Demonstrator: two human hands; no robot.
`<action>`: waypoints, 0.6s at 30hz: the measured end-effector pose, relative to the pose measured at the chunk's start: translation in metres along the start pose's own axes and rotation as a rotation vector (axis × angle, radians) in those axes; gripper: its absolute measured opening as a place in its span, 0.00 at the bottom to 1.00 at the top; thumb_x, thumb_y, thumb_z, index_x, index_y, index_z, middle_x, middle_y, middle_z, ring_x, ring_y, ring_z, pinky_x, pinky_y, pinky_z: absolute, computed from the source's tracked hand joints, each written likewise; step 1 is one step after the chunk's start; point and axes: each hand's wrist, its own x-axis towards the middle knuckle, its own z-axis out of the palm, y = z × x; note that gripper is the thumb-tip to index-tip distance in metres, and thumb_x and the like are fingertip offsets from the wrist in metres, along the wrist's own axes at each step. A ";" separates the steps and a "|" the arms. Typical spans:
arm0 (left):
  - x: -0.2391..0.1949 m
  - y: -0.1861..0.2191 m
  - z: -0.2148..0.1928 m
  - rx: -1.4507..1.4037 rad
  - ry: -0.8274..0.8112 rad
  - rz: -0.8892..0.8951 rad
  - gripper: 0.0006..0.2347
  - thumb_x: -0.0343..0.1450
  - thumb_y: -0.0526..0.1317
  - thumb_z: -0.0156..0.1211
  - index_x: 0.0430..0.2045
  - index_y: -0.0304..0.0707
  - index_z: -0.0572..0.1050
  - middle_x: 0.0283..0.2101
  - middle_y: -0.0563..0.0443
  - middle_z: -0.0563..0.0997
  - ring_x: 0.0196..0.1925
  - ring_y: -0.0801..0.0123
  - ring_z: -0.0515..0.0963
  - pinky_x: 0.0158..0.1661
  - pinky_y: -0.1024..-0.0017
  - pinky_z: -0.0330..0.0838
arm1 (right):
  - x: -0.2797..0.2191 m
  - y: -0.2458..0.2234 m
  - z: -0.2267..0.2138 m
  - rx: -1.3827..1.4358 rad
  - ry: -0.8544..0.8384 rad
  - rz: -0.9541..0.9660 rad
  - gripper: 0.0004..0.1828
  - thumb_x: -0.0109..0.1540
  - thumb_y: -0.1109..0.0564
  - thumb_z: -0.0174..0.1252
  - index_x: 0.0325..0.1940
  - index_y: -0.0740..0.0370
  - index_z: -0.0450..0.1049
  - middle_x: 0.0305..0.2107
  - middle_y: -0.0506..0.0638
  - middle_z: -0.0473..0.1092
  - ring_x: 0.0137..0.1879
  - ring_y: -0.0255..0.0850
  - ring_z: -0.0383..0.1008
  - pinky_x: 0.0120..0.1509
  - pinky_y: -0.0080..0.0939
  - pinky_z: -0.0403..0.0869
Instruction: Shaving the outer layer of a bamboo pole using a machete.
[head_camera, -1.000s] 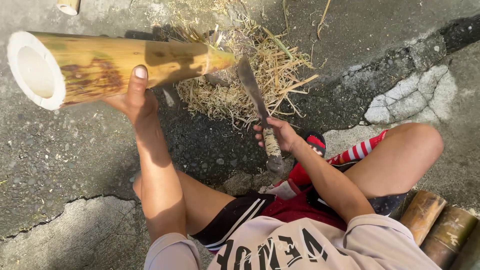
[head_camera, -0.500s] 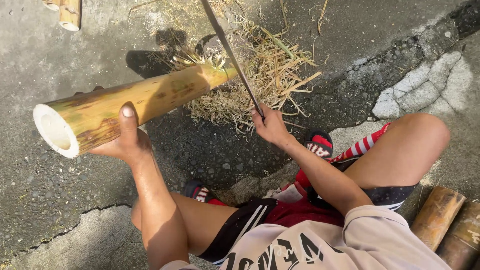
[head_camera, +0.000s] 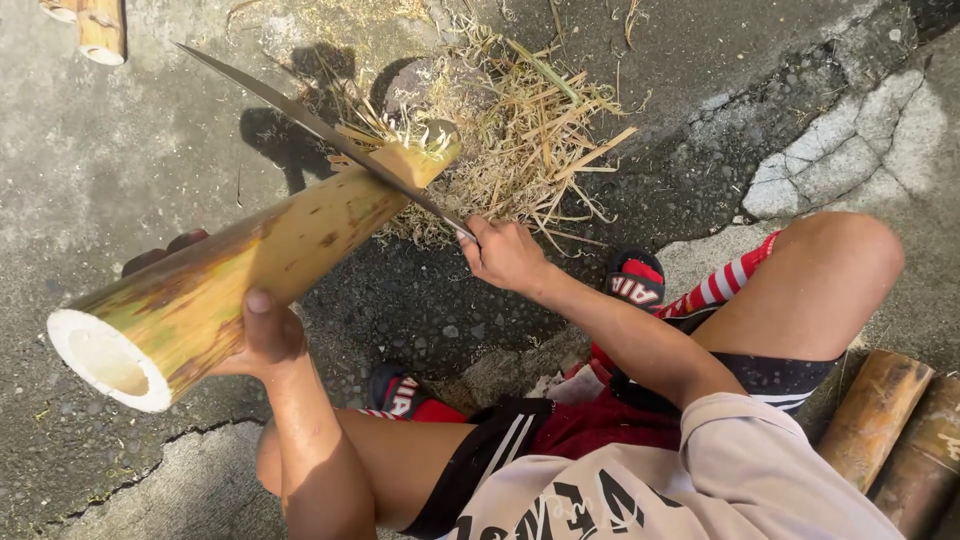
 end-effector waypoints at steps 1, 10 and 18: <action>0.003 0.003 0.002 -0.001 0.003 -0.005 0.39 0.68 0.47 0.77 0.67 0.34 0.54 0.61 0.44 0.71 0.58 0.59 0.76 0.60 0.61 0.72 | 0.004 0.012 0.012 -0.029 -0.005 0.016 0.13 0.65 0.53 0.51 0.42 0.68 0.71 0.20 0.66 0.72 0.27 0.65 0.77 0.38 0.64 0.76; 0.011 0.009 0.005 -0.072 0.011 -0.060 0.38 0.67 0.46 0.78 0.65 0.35 0.55 0.59 0.46 0.71 0.58 0.61 0.74 0.60 0.62 0.71 | 0.026 0.012 -0.016 -0.006 -0.050 -0.074 0.20 0.72 0.48 0.49 0.39 0.67 0.74 0.18 0.63 0.72 0.26 0.61 0.76 0.34 0.62 0.77; 0.007 -0.003 -0.011 -0.076 0.082 -0.100 0.36 0.66 0.43 0.78 0.64 0.32 0.60 0.54 0.43 0.74 0.53 0.61 0.75 0.57 0.63 0.72 | 0.037 0.063 0.017 -0.054 -0.152 0.124 0.14 0.69 0.54 0.47 0.43 0.68 0.73 0.15 0.60 0.71 0.21 0.54 0.75 0.33 0.56 0.77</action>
